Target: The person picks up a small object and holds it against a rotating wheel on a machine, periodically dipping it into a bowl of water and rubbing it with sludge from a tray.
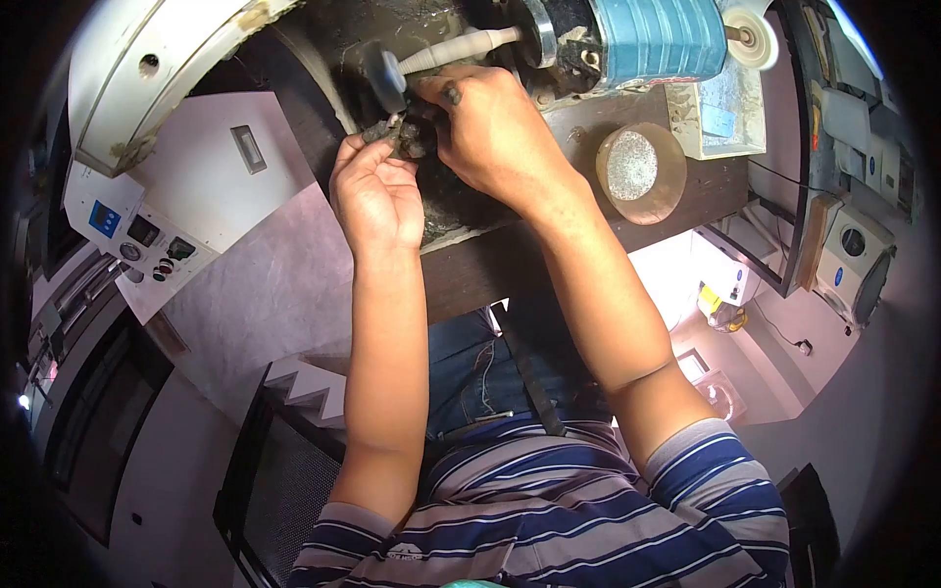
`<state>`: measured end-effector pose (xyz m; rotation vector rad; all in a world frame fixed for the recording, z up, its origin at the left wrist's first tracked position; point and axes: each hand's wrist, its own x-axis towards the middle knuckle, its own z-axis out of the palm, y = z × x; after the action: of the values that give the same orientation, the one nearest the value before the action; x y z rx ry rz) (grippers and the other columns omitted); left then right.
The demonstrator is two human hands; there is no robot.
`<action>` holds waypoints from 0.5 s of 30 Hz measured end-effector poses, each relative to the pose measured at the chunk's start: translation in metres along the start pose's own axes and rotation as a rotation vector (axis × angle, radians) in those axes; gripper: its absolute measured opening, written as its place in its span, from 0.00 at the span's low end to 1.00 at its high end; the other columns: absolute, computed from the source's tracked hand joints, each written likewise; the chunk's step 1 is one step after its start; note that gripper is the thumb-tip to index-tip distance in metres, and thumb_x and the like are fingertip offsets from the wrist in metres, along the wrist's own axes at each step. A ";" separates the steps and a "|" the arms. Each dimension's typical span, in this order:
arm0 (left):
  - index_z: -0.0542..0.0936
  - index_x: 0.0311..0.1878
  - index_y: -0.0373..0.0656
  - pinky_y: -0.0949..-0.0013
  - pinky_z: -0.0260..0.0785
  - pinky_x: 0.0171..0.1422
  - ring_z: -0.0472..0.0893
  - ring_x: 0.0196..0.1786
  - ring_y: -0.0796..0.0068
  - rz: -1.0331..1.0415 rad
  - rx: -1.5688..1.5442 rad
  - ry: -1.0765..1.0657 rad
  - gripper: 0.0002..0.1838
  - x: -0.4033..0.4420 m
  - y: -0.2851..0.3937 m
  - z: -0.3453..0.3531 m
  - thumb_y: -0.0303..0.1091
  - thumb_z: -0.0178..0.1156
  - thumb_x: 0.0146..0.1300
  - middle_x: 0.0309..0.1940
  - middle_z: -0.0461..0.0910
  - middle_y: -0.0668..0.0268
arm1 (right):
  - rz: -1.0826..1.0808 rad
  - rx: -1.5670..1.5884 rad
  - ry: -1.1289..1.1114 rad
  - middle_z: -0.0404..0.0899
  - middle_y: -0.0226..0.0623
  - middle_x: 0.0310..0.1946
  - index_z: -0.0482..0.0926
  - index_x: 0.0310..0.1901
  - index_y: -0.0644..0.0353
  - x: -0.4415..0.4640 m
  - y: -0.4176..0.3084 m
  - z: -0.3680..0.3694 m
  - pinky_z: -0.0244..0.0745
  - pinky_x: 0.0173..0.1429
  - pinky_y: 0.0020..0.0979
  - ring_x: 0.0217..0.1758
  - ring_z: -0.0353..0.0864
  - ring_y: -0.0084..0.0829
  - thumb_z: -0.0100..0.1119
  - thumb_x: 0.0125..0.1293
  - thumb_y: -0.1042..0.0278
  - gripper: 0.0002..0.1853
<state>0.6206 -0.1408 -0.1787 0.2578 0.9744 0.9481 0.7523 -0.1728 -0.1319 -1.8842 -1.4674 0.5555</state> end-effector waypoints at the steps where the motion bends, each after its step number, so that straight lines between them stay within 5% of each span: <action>1: 0.73 0.35 0.36 0.64 0.73 0.53 0.80 0.42 0.68 -0.004 -0.001 0.002 0.08 0.000 0.000 0.000 0.14 0.48 0.57 0.38 0.80 0.57 | -0.002 0.008 0.006 0.81 0.55 0.35 0.82 0.42 0.67 0.000 -0.001 -0.001 0.79 0.46 0.39 0.39 0.82 0.52 0.57 0.46 0.84 0.18; 9: 0.73 0.36 0.36 0.64 0.73 0.53 0.80 0.42 0.67 0.005 0.002 -0.021 0.07 -0.002 0.002 0.002 0.15 0.48 0.58 0.38 0.80 0.57 | -0.010 -0.023 0.016 0.81 0.49 0.35 0.81 0.42 0.67 -0.002 -0.002 -0.001 0.77 0.42 0.37 0.38 0.82 0.50 0.58 0.48 0.86 0.17; 11: 0.72 0.32 0.40 0.80 0.67 0.38 0.77 0.33 0.80 0.020 -0.006 -0.011 0.08 -0.006 0.004 0.007 0.14 0.52 0.54 0.32 0.78 0.63 | -0.026 -0.022 0.026 0.81 0.48 0.34 0.82 0.42 0.66 -0.003 -0.001 -0.001 0.77 0.41 0.37 0.38 0.82 0.49 0.58 0.46 0.87 0.18; 15: 0.72 0.33 0.39 0.76 0.70 0.43 0.78 0.37 0.77 0.042 -0.021 -0.033 0.08 -0.007 0.002 0.006 0.14 0.51 0.54 0.34 0.79 0.61 | -0.073 0.003 0.049 0.80 0.48 0.33 0.82 0.42 0.66 -0.004 -0.002 -0.003 0.77 0.42 0.37 0.37 0.82 0.49 0.59 0.45 0.88 0.19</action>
<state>0.6229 -0.1435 -0.1703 0.2768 0.9314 0.9891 0.7517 -0.1774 -0.1289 -1.8211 -1.4962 0.4733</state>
